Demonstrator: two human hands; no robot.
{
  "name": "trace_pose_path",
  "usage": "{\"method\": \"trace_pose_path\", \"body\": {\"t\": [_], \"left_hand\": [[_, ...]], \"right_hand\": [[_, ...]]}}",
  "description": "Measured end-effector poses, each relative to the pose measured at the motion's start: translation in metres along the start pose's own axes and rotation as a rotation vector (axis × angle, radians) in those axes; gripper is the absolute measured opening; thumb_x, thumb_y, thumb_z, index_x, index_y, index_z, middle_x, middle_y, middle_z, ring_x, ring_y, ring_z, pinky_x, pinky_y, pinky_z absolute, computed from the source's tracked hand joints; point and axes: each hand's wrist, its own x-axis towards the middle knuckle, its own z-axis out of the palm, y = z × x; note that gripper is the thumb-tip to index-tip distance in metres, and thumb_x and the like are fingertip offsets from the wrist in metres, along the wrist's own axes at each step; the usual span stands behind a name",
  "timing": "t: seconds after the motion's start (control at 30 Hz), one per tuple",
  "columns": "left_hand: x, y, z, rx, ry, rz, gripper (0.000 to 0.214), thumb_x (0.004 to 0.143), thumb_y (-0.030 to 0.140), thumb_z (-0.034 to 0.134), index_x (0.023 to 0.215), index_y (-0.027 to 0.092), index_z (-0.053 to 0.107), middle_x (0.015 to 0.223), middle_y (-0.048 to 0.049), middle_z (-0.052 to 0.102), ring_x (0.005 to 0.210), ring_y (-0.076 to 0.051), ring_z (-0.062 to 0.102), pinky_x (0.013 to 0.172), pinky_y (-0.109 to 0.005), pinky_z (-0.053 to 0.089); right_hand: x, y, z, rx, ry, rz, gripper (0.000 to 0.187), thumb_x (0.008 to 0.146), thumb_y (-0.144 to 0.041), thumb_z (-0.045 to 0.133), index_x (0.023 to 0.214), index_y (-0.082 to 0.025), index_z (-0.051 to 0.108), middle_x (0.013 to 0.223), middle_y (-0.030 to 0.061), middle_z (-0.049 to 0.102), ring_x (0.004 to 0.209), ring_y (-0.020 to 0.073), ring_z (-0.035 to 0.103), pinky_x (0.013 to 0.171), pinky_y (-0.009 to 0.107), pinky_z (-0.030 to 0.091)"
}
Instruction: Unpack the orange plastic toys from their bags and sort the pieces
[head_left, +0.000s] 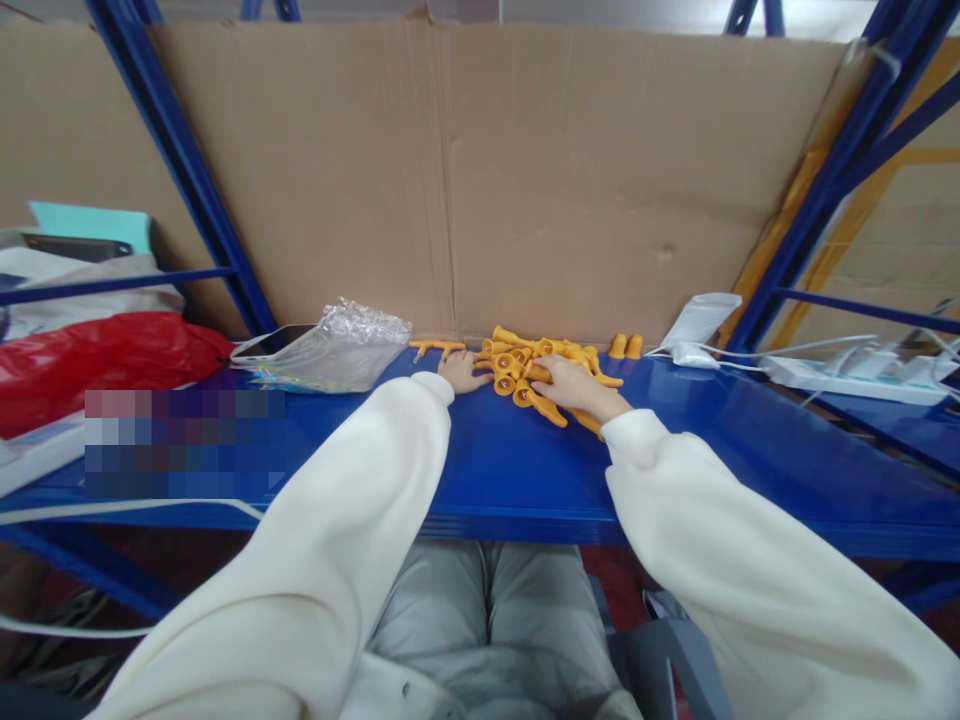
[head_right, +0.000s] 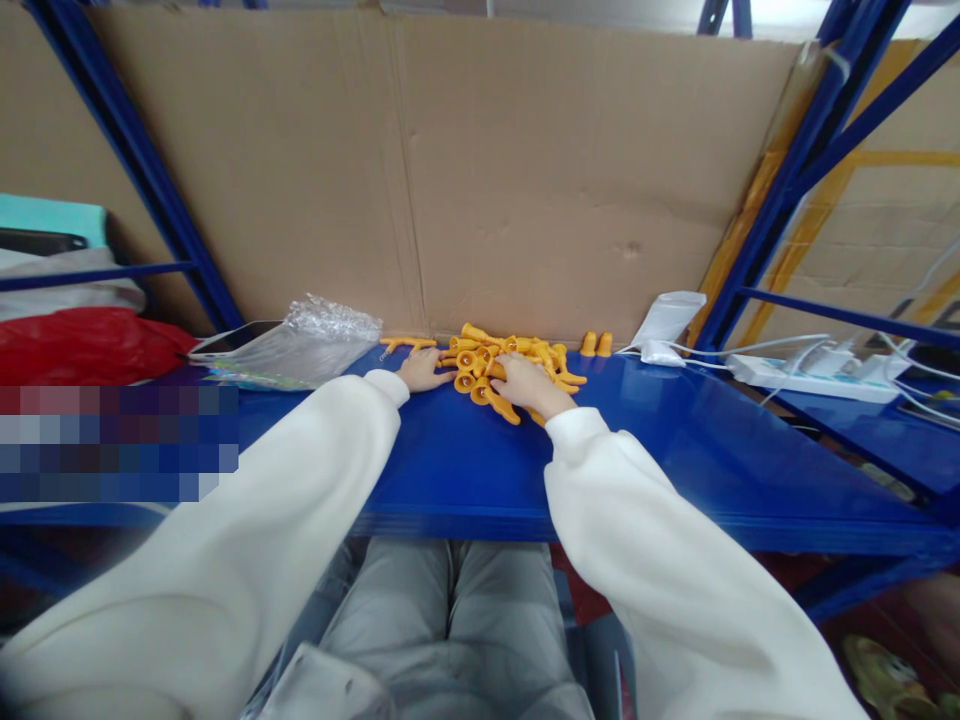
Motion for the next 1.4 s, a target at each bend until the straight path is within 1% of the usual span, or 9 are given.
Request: {"method": "trace_pose_path", "body": {"t": [0.13, 0.3, 0.47, 0.6, 0.8, 0.97, 1.07, 1.2, 1.4], "left_hand": [[0.000, -0.002, 0.001, -0.011, 0.009, 0.000, 0.045, 0.084, 0.052, 0.060, 0.114, 0.019, 0.060, 0.130, -0.0133, 0.063, 0.127, -0.032, 0.054, 0.105, -0.040, 0.044], [0.003, -0.001, 0.002, 0.027, 0.041, 0.037, 0.025, 0.086, 0.033, 0.055, 0.105, 0.019, 0.060, 0.122, -0.0129, 0.065, 0.121, -0.029, 0.057, 0.102, -0.038, 0.045], [0.003, -0.002, 0.001, -0.066, 0.069, 0.056, 0.020, 0.081, 0.031, 0.061, 0.097, 0.021, 0.057, 0.112, -0.0096, 0.068, 0.110, -0.025, 0.063, 0.094, -0.035, 0.049], [0.001, -0.001, -0.004, -0.177, 0.079, -0.030, 0.024, 0.076, 0.031, 0.068, 0.094, 0.021, 0.055, 0.105, -0.0080, 0.071, 0.100, -0.024, 0.067, 0.087, -0.032, 0.051], [0.000, 0.009, -0.007, -0.310, 0.109, -0.208, 0.025, 0.080, 0.039, 0.066, 0.093, 0.021, 0.055, 0.100, -0.0074, 0.073, 0.097, -0.023, 0.068, 0.082, -0.032, 0.052], [-0.006, 0.019, -0.010, -0.278, 0.119, -0.267, 0.022, 0.082, 0.033, 0.062, 0.100, 0.022, 0.055, 0.105, -0.0087, 0.073, 0.104, -0.026, 0.067, 0.087, -0.037, 0.050], [-0.013, 0.022, -0.019, -0.143, 0.185, -0.223, 0.023, 0.083, 0.022, 0.057, 0.106, 0.020, 0.055, 0.112, -0.0128, 0.070, 0.112, -0.030, 0.064, 0.092, -0.041, 0.048], [-0.024, 0.020, -0.033, -0.014, 0.252, -0.121, 0.031, 0.080, 0.010, 0.051, 0.110, 0.016, 0.055, 0.116, -0.0175, 0.066, 0.117, -0.033, 0.059, 0.096, -0.045, 0.045], [-0.036, 0.017, -0.048, -0.031, 0.356, -0.082, 0.032, 0.082, 0.007, 0.045, 0.110, 0.018, 0.056, 0.110, -0.0139, 0.066, 0.113, -0.030, 0.057, 0.095, -0.045, 0.044]], "right_hand": [[0.000, 0.000, 0.000, -0.005, -0.010, -0.004, 0.040, 0.091, -0.024, 0.056, 0.129, -0.016, 0.063, 0.137, 0.0144, 0.062, 0.128, 0.0308, 0.058, 0.108, 0.044, 0.044], [0.001, 0.001, 0.001, -0.015, -0.004, -0.005, 0.040, 0.091, -0.025, 0.057, 0.130, -0.018, 0.062, 0.137, 0.0131, 0.062, 0.127, 0.0285, 0.058, 0.108, 0.041, 0.044], [0.001, 0.001, 0.001, 0.001, -0.012, 0.001, 0.043, 0.090, -0.024, 0.059, 0.132, -0.015, 0.061, 0.139, 0.0146, 0.060, 0.129, 0.0286, 0.057, 0.110, 0.040, 0.042], [0.002, 0.002, 0.001, 0.004, -0.019, -0.011, 0.044, 0.089, -0.023, 0.058, 0.132, -0.014, 0.060, 0.139, 0.0152, 0.060, 0.129, 0.0297, 0.057, 0.109, 0.042, 0.043], [0.001, 0.002, 0.000, 0.004, -0.032, 0.015, 0.045, 0.089, -0.024, 0.058, 0.134, -0.015, 0.060, 0.138, 0.0150, 0.061, 0.128, 0.0304, 0.058, 0.109, 0.043, 0.043], [0.002, 0.004, 0.002, 0.015, -0.001, 0.002, 0.040, 0.089, -0.024, 0.058, 0.128, -0.017, 0.063, 0.133, 0.0151, 0.065, 0.123, 0.0313, 0.062, 0.106, 0.046, 0.045], [0.003, 0.005, 0.004, 0.002, -0.005, 0.010, 0.043, 0.089, -0.025, 0.058, 0.131, -0.018, 0.062, 0.133, 0.0132, 0.066, 0.123, 0.0298, 0.061, 0.106, 0.044, 0.045], [0.003, 0.006, 0.004, 0.006, -0.007, 0.022, 0.046, 0.090, -0.025, 0.057, 0.135, -0.015, 0.059, 0.138, 0.0149, 0.062, 0.128, 0.0298, 0.058, 0.108, 0.044, 0.043], [0.008, 0.009, 0.008, 0.107, 0.078, 0.021, 0.047, 0.091, -0.025, 0.053, 0.137, -0.013, 0.058, 0.139, 0.0174, 0.060, 0.127, 0.0304, 0.058, 0.108, 0.046, 0.043]]}}
